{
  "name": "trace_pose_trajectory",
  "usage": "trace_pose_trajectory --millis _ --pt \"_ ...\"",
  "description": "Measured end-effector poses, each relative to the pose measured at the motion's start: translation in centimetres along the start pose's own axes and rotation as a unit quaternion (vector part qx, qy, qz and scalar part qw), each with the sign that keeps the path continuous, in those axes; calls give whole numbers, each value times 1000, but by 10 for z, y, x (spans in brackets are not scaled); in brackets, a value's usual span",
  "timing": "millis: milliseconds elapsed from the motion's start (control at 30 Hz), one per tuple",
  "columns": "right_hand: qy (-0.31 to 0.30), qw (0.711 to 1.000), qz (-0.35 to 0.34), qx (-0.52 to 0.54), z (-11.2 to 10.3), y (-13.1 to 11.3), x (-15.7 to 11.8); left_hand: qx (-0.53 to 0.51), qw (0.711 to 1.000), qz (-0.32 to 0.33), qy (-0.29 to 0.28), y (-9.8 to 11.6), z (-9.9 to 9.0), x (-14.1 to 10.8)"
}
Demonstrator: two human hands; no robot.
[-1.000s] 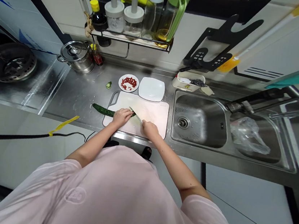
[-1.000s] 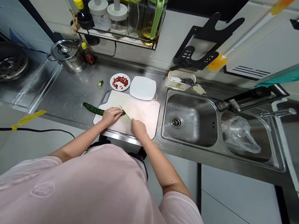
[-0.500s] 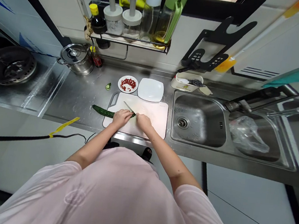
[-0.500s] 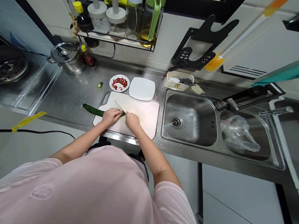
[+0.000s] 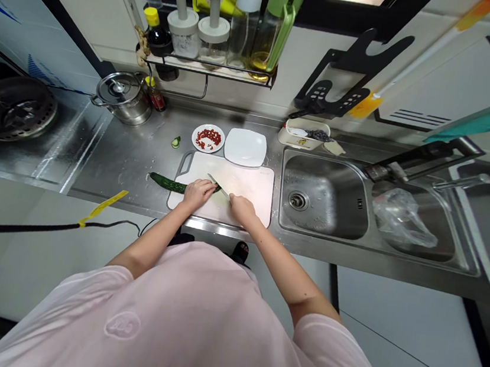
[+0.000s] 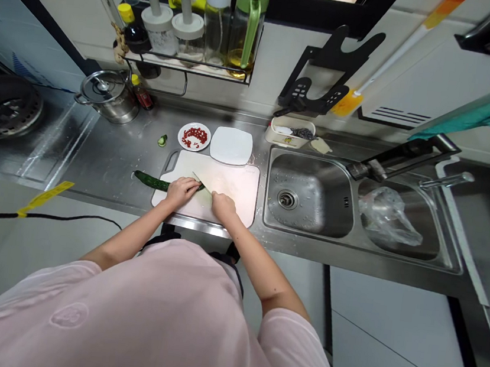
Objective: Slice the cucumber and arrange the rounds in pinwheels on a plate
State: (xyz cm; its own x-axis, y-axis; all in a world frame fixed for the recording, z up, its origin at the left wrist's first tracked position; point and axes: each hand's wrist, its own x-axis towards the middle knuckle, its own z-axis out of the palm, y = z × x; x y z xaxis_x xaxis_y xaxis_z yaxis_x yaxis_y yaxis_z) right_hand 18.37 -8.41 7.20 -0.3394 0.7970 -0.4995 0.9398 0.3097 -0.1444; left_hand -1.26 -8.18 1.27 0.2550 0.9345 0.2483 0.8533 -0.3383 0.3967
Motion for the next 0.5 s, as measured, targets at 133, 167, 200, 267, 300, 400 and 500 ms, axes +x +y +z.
trace_pose_trajectory --millis 133,167,200,267,300,400,500 --pt "-2 1000 1 -4 5 5 -8 2 1000 1 0 1 -1 0" --pt "-1 1000 1 -5 5 5 -8 3 1000 0 0 1 -1 0" --pt "0 1000 1 -5 6 5 -8 3 1000 0 -1 1 -1 0" --pt "1 1000 0 -5 5 5 -6 2 1000 -1 0 0 0 0" --pt "2 1000 -1 -3 4 4 -5 1 1000 -1 0 0 1 0" --pt "3 1000 -8 7 0 -1 4 1 1000 0 3 -1 2 0" --pt "9 1000 -14 18 -5 -8 14 6 1000 0 0 -1 2 0"
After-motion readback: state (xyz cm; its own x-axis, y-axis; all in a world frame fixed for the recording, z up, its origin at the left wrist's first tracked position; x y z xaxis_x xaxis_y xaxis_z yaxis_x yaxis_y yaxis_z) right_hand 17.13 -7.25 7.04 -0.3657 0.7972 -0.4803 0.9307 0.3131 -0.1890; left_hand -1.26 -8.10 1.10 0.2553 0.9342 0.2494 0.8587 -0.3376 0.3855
